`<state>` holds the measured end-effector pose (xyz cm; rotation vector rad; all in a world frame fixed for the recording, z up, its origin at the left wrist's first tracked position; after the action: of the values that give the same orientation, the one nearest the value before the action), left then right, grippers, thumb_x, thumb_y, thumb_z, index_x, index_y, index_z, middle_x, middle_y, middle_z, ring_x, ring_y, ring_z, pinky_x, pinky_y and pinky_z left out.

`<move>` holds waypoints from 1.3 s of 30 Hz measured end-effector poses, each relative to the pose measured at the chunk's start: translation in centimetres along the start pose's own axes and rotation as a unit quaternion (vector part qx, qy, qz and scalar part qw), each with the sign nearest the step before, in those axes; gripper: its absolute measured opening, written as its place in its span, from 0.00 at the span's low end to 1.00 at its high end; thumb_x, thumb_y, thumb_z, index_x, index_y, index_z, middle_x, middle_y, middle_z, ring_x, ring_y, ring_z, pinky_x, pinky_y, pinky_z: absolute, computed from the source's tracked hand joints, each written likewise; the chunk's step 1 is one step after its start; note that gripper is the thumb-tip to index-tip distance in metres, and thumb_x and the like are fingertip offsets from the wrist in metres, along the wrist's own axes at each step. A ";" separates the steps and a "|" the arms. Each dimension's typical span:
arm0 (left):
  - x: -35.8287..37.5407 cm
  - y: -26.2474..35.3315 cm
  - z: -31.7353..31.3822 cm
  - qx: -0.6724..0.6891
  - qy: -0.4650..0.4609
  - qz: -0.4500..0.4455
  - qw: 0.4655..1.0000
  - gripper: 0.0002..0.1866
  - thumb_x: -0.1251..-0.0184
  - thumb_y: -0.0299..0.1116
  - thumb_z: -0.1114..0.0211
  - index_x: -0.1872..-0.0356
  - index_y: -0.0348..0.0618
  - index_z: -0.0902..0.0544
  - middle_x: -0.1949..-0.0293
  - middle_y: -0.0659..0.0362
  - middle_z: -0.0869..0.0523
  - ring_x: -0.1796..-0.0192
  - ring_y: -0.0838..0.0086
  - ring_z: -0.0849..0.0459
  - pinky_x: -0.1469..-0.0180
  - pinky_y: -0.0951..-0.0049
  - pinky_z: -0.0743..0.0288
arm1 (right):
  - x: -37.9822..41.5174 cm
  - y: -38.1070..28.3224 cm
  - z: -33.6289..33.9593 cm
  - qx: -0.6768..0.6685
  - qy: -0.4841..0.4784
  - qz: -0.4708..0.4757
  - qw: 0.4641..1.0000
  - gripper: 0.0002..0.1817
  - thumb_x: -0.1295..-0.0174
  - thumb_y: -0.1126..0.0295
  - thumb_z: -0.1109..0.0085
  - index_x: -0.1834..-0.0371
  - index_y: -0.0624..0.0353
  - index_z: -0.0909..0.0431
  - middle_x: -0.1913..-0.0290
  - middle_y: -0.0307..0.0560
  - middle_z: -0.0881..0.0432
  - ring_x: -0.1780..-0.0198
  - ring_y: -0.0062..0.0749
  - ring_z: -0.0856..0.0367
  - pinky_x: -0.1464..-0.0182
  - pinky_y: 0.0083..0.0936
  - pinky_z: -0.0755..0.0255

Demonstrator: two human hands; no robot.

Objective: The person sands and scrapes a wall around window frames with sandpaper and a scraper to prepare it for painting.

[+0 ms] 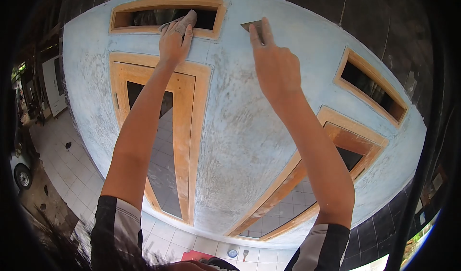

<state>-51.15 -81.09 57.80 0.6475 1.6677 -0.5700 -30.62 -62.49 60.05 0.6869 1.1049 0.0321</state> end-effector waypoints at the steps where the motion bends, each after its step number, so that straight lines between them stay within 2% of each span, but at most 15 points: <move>1: 0.1 -0.1 0.0 0.010 -0.008 0.002 1.000 0.20 0.19 0.42 0.46 0.39 0.40 0.17 0.47 0.52 0.12 0.39 0.56 0.18 0.32 0.56 0.30 | 1.4 1.7 1.1 -0.024 0.013 -0.018 0.999 0.41 0.41 0.83 0.39 0.20 0.56 0.35 0.24 0.54 0.28 0.66 0.43 0.09 0.66 0.29 0.14; 3: -0.2 0.2 0.1 0.017 -0.014 0.004 1.000 0.20 0.18 0.41 0.47 0.38 0.40 0.18 0.47 0.51 0.12 0.40 0.54 0.18 0.33 0.55 0.29 | 4.8 6.6 1.9 -0.098 0.091 -0.036 0.990 0.40 0.36 0.83 0.43 0.17 0.54 0.39 0.29 0.58 0.22 0.67 0.43 0.09 0.68 0.30 0.16; 4: -0.2 -0.2 0.0 0.019 -0.044 0.070 0.996 0.20 0.18 0.40 0.47 0.37 0.41 0.19 0.46 0.51 0.12 0.41 0.53 0.17 0.34 0.55 0.28 | 6.9 9.6 1.8 -0.149 0.155 -0.042 0.976 0.39 0.33 0.82 0.45 0.17 0.54 0.41 0.33 0.60 0.19 0.67 0.43 0.09 0.68 0.30 0.17; 5: -0.2 -0.4 -0.1 0.020 -0.074 0.135 0.988 0.19 0.18 0.38 0.47 0.35 0.41 0.20 0.46 0.51 0.12 0.42 0.51 0.17 0.36 0.54 0.27 | 8.6 12.2 1.7 -0.138 0.169 -0.051 0.975 0.36 0.31 0.81 0.46 0.18 0.55 0.39 0.38 0.60 0.16 0.66 0.44 0.09 0.67 0.32 0.18; 8: -0.4 5.2 1.7 0.078 -0.016 0.118 0.990 0.21 0.19 0.36 0.44 0.31 0.42 0.22 0.42 0.49 0.14 0.42 0.49 0.17 0.36 0.53 0.26 | 13.9 20.8 -1.3 -0.127 0.175 -0.127 0.968 0.24 0.26 0.78 0.50 0.28 0.59 0.31 0.52 0.60 0.12 0.62 0.48 0.09 0.64 0.37 0.19; 10: -0.5 11.9 1.7 0.139 -0.003 -0.031 0.990 0.25 0.21 0.33 0.42 0.27 0.41 0.26 0.34 0.48 0.18 0.35 0.51 0.18 0.31 0.55 0.28 | 16.6 24.4 -3.4 -0.135 0.167 -0.164 0.963 0.20 0.27 0.77 0.50 0.32 0.59 0.29 0.53 0.62 0.12 0.61 0.50 0.09 0.63 0.39 0.19; 12: 0.5 16.2 -1.2 0.095 -0.092 -0.144 0.981 0.28 0.21 0.30 0.44 0.22 0.51 0.31 0.24 0.46 0.28 0.23 0.52 0.29 0.28 0.57 0.29 | 19.1 27.2 -5.5 -0.143 0.161 -0.201 0.956 0.17 0.27 0.76 0.51 0.36 0.59 0.28 0.53 0.63 0.12 0.59 0.53 0.09 0.63 0.41 0.19; 14: -1.1 16.4 -2.9 0.071 -0.060 -0.092 0.991 0.29 0.21 0.30 0.44 0.21 0.53 0.31 0.23 0.47 0.30 0.22 0.53 0.32 0.25 0.57 0.32 | 20.6 29.6 -7.6 -0.112 0.140 -0.238 0.955 0.19 0.27 0.75 0.52 0.34 0.60 0.30 0.61 0.61 0.12 0.63 0.56 0.11 0.62 0.42 0.20; 16: -3.2 16.0 -4.2 0.049 -0.028 -0.043 0.997 0.29 0.22 0.29 0.44 0.21 0.54 0.31 0.21 0.48 0.32 0.20 0.54 0.35 0.23 0.57 0.34 | 21.3 31.2 -9.0 -0.094 0.140 -0.232 0.958 0.19 0.29 0.76 0.51 0.36 0.59 0.29 0.57 0.62 0.13 0.59 0.59 0.12 0.60 0.45 0.20; 18: -5.0 15.4 -4.9 0.022 0.013 0.050 0.998 0.29 0.24 0.26 0.44 0.22 0.36 0.33 0.20 0.47 0.36 0.18 0.53 0.38 0.20 0.56 0.39 | 21.3 31.8 -9.6 -0.072 0.135 -0.225 0.962 0.19 0.32 0.76 0.50 0.37 0.59 0.27 0.52 0.64 0.13 0.55 0.62 0.12 0.57 0.47 0.20; 20: -3.3 16.6 -4.3 0.028 -0.005 0.027 0.999 0.29 0.23 0.28 0.44 0.22 0.40 0.32 0.21 0.46 0.34 0.19 0.52 0.37 0.21 0.55 0.38 | 21.2 31.2 -8.9 -0.045 0.182 -0.138 0.972 0.22 0.33 0.77 0.50 0.35 0.61 0.27 0.50 0.66 0.16 0.52 0.66 0.16 0.52 0.49 0.22; 25: 2.7 19.5 -2.9 0.055 -0.079 -0.054 0.994 0.27 0.20 0.29 0.46 0.22 0.41 0.32 0.21 0.46 0.32 0.19 0.51 0.36 0.22 0.52 0.37 | 20.5 32.3 -9.1 -0.052 0.180 -0.132 0.973 0.22 0.36 0.77 0.50 0.38 0.64 0.25 0.44 0.68 0.20 0.47 0.67 0.19 0.47 0.51 0.24; 30: -4.7 16.1 -4.7 0.094 -0.030 0.029 0.995 0.26 0.20 0.29 0.47 0.23 0.39 0.30 0.21 0.44 0.34 0.19 0.49 0.37 0.20 0.52 0.40 | 18.6 33.0 -8.9 -0.060 0.226 -0.106 0.966 0.20 0.38 0.75 0.48 0.42 0.63 0.23 0.47 0.63 0.19 0.50 0.63 0.19 0.48 0.50 0.23; 37: 6.1 20.0 -2.5 0.151 -0.126 0.018 0.980 0.31 0.29 0.15 0.46 0.24 0.38 0.30 0.21 0.45 0.33 0.18 0.50 0.41 0.19 0.60 0.43 | 20.1 33.8 -10.8 -0.030 0.206 -0.131 0.969 0.19 0.36 0.73 0.48 0.45 0.75 0.22 0.53 0.68 0.17 0.53 0.64 0.20 0.50 0.48 0.24; 39: 2.8 19.4 -2.9 0.138 -0.092 0.014 0.986 0.32 0.30 0.14 0.47 0.24 0.37 0.30 0.21 0.44 0.33 0.18 0.49 0.40 0.19 0.60 0.42 | 19.8 34.0 -10.6 -0.040 0.204 -0.134 0.969 0.20 0.36 0.73 0.48 0.45 0.76 0.22 0.52 0.68 0.17 0.52 0.64 0.20 0.50 0.48 0.24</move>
<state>-40.26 -64.79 55.18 0.7917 1.4163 -0.8241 -19.71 -23.22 59.04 0.4619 1.5772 -0.0137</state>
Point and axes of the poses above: each hand's wrist, its own x-axis away from the middle knuckle, its own z-axis out of the back of the hand, y = z × x, the point moved 6 cm from there along -x, towards the middle knuckle
